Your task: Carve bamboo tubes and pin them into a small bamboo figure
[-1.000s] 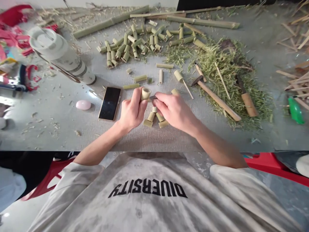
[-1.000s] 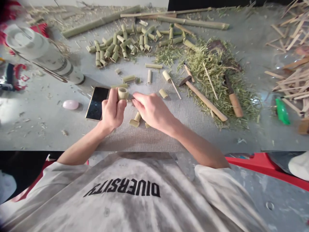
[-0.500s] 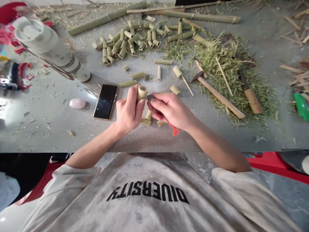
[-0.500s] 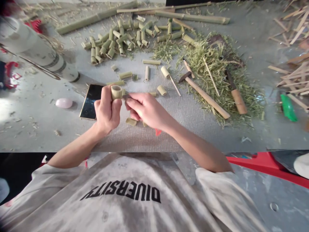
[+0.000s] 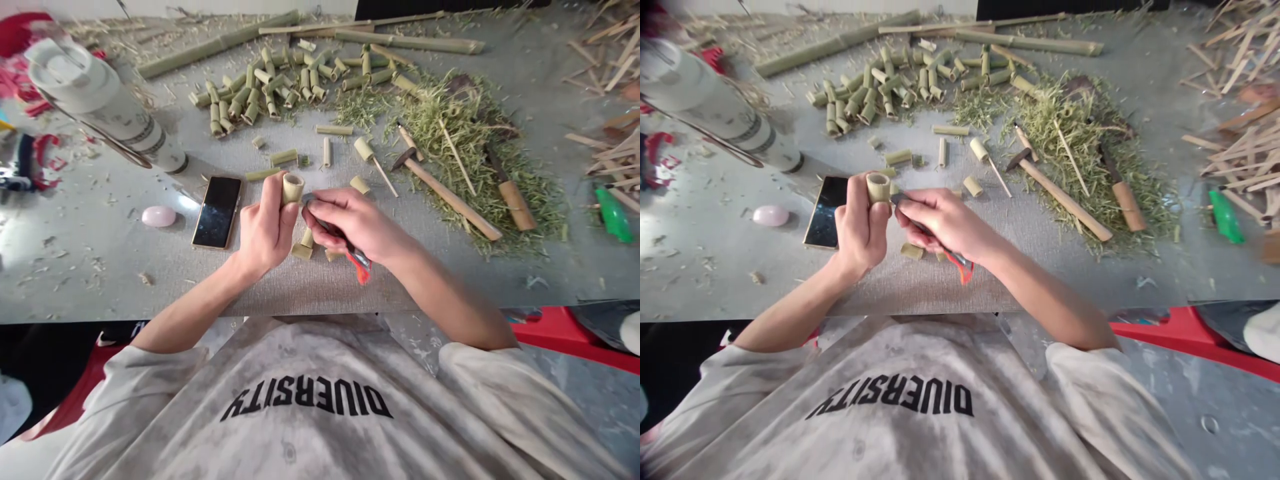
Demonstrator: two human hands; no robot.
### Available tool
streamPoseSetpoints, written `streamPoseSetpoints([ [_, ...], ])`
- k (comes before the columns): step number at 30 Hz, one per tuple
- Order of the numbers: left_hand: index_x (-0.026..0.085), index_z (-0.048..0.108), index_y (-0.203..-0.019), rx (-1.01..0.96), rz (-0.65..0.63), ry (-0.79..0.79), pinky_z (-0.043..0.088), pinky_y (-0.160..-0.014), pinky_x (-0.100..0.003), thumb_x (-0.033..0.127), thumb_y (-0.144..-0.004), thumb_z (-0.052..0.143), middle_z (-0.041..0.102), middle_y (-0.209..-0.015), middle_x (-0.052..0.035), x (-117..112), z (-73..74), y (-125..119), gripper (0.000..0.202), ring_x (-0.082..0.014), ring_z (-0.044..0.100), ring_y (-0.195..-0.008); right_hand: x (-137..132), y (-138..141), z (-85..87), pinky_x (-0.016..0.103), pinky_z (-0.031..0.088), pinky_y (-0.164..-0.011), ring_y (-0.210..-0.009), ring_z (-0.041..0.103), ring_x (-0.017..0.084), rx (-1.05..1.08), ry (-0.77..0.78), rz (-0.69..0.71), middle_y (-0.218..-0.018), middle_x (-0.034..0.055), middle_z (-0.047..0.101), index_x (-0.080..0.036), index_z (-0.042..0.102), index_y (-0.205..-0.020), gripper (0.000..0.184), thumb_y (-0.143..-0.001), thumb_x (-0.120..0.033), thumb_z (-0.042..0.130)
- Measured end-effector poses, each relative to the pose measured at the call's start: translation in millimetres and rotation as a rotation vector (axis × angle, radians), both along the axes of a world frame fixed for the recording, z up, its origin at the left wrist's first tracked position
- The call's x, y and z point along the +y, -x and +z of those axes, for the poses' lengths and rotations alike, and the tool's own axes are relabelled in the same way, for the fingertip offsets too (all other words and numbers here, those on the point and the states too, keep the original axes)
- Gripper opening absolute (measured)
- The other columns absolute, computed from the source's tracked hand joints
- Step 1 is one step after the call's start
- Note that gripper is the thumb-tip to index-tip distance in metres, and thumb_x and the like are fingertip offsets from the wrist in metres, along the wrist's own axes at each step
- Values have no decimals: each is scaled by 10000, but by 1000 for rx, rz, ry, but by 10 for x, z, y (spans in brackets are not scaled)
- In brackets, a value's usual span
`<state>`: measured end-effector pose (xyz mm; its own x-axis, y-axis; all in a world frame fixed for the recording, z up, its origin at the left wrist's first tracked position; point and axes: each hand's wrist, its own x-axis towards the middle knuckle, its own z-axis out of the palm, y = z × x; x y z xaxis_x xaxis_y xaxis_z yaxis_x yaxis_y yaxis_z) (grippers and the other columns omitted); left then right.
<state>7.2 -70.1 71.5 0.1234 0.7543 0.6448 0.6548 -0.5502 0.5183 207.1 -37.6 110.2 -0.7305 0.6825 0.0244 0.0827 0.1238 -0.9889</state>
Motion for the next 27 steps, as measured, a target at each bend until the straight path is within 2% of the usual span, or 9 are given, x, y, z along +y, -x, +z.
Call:
streamPoseSetpoints([
  [3,257,571,-1152,-41,20,50,349,-535,-308,487,-1181,389,536,-719,22,-11,16,-2,294,-147,470,-532,-54,38,-23,275,379,-653,-735,499,153,-226,-466,-284,-769,13,549,-228,523,-910,246,-1137,-287,447],
  [6,245,575,-1146,-41,36,82,320,-528,-296,528,-1180,371,515,-689,29,12,-10,0,350,-128,434,-493,-43,53,-47,297,376,-682,-747,508,159,-392,-725,-348,-774,18,574,-225,543,-915,229,-1121,-232,443],
  [8,225,587,-1215,0,47,77,291,-513,-304,543,-1176,369,527,-688,25,32,-30,5,388,-127,426,-474,6,39,-28,281,365,-610,-635,469,138,-281,-479,-276,-702,-10,539,-235,514,-874,285,-1138,-326,458],
  [11,225,580,-1321,35,46,45,319,-528,-321,548,-1170,380,615,-786,-9,41,-30,14,410,-143,504,-529,80,14,59,264,320,-480,-481,320,116,-33,166,39,-606,-74,408,-253,486,-883,315,-1142,-416,408],
  [13,252,579,-1329,6,50,25,326,-544,-324,562,-1163,404,629,-826,-9,30,-11,15,392,-138,530,-564,87,12,120,265,307,-448,-457,254,118,40,341,167,-593,-92,352,-256,484,-918,290,-1137,-396,356],
  [15,268,589,-1257,-41,57,35,302,-546,-330,579,-1160,420,596,-791,7,13,15,7,367,-130,505,-552,60,19,146,266,331,-481,-484,297,119,-33,120,56,-609,-72,391,-251,487,-903,302,-1144,-388,368],
  [18,260,550,-1059,-135,22,116,286,-547,-336,605,-1158,419,529,-714,21,7,50,-14,383,-131,445,-532,22,6,92,290,368,-596,-622,466,145,-369,-609,-236,-700,-3,538,-219,585,-919,295,-1148,-318,427],
  [21,253,495,-914,-292,-125,331,287,-535,-330,628,-1141,457,456,-672,26,47,99,-12,440,-129,374,-541,53,-60,-14,326,390,-676,-799,594,191,-625,-1112,-289,-824,46,663,-210,704,-1065,350,-1156,-191,366],
  [27,246,483,-859,-668,-479,866,199,-458,-301,528,-1088,547,341,-643,44,150,266,58,369,-106,247,-485,222,-228,-134,350,414,-711,-831,626,185,-642,-1386,-257,-868,23,729,-263,754,-1181,362,-1185,-222,394],
])
